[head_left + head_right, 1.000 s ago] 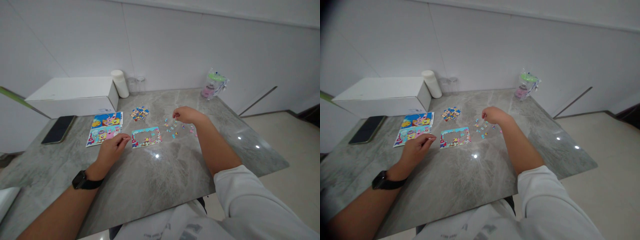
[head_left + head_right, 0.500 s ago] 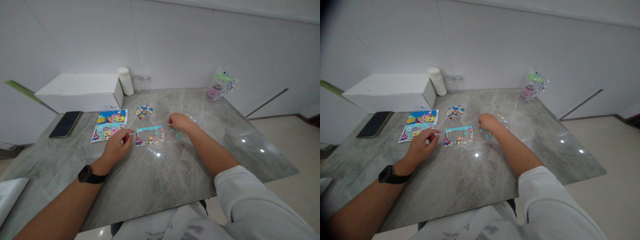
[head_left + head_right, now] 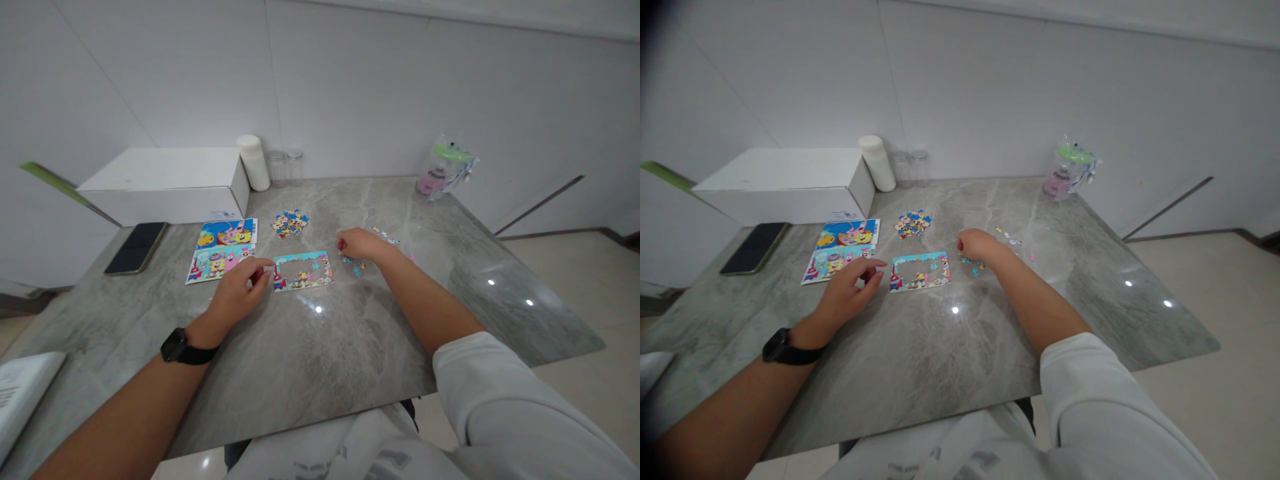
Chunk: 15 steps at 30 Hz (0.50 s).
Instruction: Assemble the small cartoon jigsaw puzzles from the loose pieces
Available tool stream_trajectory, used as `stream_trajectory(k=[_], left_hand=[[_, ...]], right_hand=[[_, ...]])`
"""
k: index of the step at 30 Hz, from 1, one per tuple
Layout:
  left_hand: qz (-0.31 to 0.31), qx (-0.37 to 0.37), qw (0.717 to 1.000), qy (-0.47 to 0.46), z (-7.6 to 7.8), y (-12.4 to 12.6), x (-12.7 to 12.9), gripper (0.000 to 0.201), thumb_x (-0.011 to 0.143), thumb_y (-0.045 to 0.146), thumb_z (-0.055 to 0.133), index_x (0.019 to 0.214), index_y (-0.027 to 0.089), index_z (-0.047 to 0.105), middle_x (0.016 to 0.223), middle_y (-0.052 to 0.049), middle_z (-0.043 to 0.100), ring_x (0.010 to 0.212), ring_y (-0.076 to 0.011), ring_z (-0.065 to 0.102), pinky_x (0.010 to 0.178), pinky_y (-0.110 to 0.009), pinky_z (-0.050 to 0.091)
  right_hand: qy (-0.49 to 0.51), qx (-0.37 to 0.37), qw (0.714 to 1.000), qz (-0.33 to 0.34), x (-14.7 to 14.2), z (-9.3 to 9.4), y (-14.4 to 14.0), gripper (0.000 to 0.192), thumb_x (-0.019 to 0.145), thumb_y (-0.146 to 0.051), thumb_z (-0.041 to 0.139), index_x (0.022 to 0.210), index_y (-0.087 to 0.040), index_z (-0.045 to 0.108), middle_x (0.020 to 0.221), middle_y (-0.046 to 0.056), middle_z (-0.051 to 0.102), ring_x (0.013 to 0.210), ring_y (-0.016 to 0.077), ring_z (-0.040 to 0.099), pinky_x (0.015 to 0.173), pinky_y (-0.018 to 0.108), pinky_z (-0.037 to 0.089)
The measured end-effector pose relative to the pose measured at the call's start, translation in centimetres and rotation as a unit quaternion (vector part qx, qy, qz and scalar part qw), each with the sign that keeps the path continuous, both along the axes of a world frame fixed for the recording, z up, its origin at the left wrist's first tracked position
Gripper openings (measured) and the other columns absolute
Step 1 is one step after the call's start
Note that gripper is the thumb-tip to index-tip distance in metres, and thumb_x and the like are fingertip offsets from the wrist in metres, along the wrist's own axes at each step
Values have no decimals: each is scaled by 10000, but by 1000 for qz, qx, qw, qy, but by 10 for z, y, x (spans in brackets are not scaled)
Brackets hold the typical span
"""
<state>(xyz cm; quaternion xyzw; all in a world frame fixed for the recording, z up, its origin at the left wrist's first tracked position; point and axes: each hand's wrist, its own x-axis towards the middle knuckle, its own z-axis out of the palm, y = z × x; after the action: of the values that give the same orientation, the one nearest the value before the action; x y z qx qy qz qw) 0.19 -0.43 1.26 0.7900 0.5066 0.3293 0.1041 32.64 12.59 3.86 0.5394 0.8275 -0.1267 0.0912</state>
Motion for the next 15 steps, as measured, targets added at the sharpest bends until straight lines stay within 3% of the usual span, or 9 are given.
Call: stream_trajectory(k=[10, 15], left_hand=[[-15, -7, 1000, 11, -1, 1, 0, 268, 1027, 324, 519, 1171, 196, 706, 861, -17, 651, 772, -170, 604, 754, -310, 489], [-24, -20, 999, 19, -1, 1, 0, 280, 1039, 345, 511, 1173, 200, 709, 868, -24, 654, 778, -173, 607, 760, -317, 488]], right_hand=[[-1, -5, 1000, 9, 1, 3, 0, 254, 850, -178, 714, 1085, -200, 806, 1120, 86, 809, 992, 219, 723, 767, 252, 475], [79, -47, 996, 6, 5, 4, 4, 242, 844, -170, 711, 1075, -176, 782, 1010, 61, 805, 868, 176, 704, 719, 236, 457]])
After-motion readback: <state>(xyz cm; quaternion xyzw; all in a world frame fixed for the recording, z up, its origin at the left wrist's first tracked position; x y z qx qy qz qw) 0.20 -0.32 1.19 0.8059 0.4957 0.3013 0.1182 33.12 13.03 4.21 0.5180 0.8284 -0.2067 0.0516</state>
